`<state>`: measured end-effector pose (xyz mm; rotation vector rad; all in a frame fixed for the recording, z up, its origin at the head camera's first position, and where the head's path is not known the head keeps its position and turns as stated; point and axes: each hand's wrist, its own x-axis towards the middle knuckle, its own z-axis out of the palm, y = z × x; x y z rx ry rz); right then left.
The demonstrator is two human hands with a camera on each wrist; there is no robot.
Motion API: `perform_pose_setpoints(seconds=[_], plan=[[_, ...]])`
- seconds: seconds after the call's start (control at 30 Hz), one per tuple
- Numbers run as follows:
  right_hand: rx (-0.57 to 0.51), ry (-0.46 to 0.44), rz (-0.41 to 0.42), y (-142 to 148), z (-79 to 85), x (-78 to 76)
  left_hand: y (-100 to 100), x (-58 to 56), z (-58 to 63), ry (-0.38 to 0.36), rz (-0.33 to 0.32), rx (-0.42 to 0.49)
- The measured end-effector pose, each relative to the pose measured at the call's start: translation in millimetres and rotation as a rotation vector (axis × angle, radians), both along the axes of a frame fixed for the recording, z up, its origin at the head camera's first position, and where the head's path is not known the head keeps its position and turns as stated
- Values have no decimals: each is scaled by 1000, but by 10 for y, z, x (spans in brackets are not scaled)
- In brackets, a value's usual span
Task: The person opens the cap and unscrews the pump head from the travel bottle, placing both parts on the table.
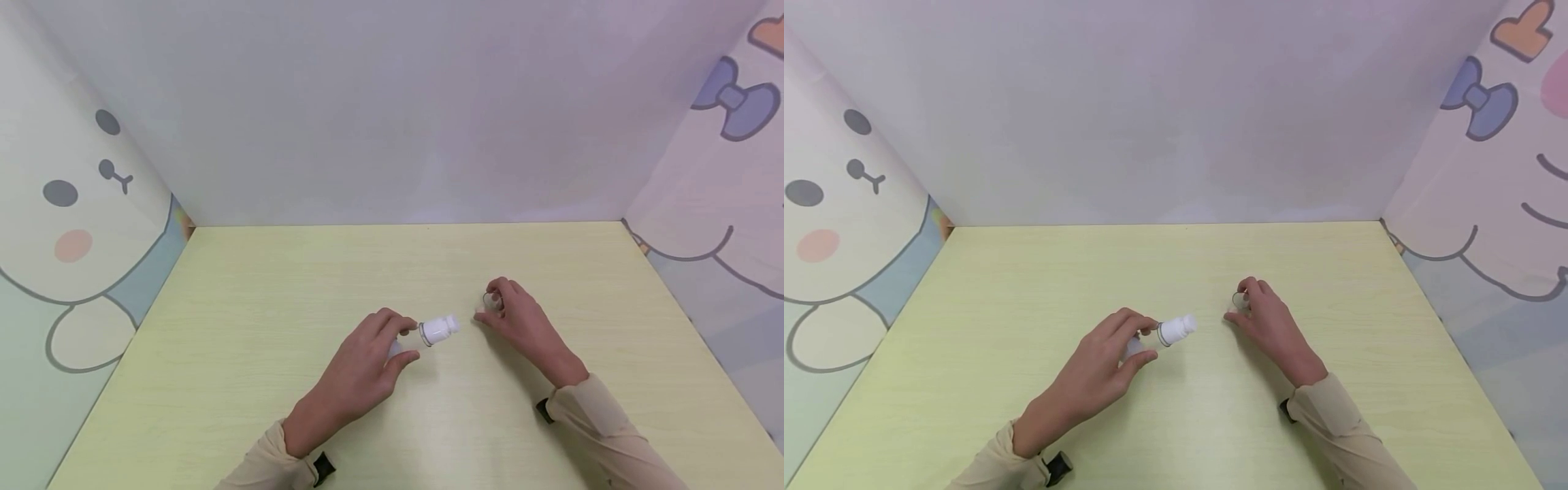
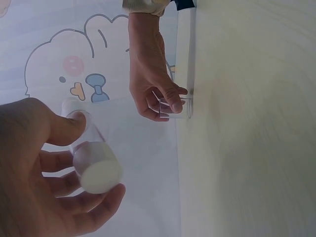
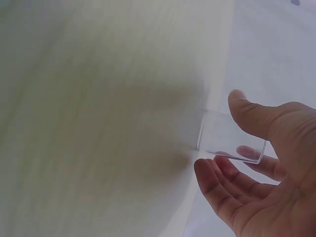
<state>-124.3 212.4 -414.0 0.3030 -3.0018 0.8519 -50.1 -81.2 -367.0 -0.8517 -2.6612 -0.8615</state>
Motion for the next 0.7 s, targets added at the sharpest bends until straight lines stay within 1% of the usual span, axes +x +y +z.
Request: perform_pose_setpoints(seconds=[0.2,0.33,0.43,0.53,0.7], plan=[[-58,-6,-29,3,38,44,-2,0,-7,0,-2,-1],[-73,23,-34,14,62,75,-2,3,4,-9,6,0],[-59,72,-35,24,73,93,-1,6,6,-15,9,4],[-49,139,-41,29,80,108,0,6,7,-24,11,8],[-74,268,-41,23,101,138,9,-3,-3,-41,14,19]])
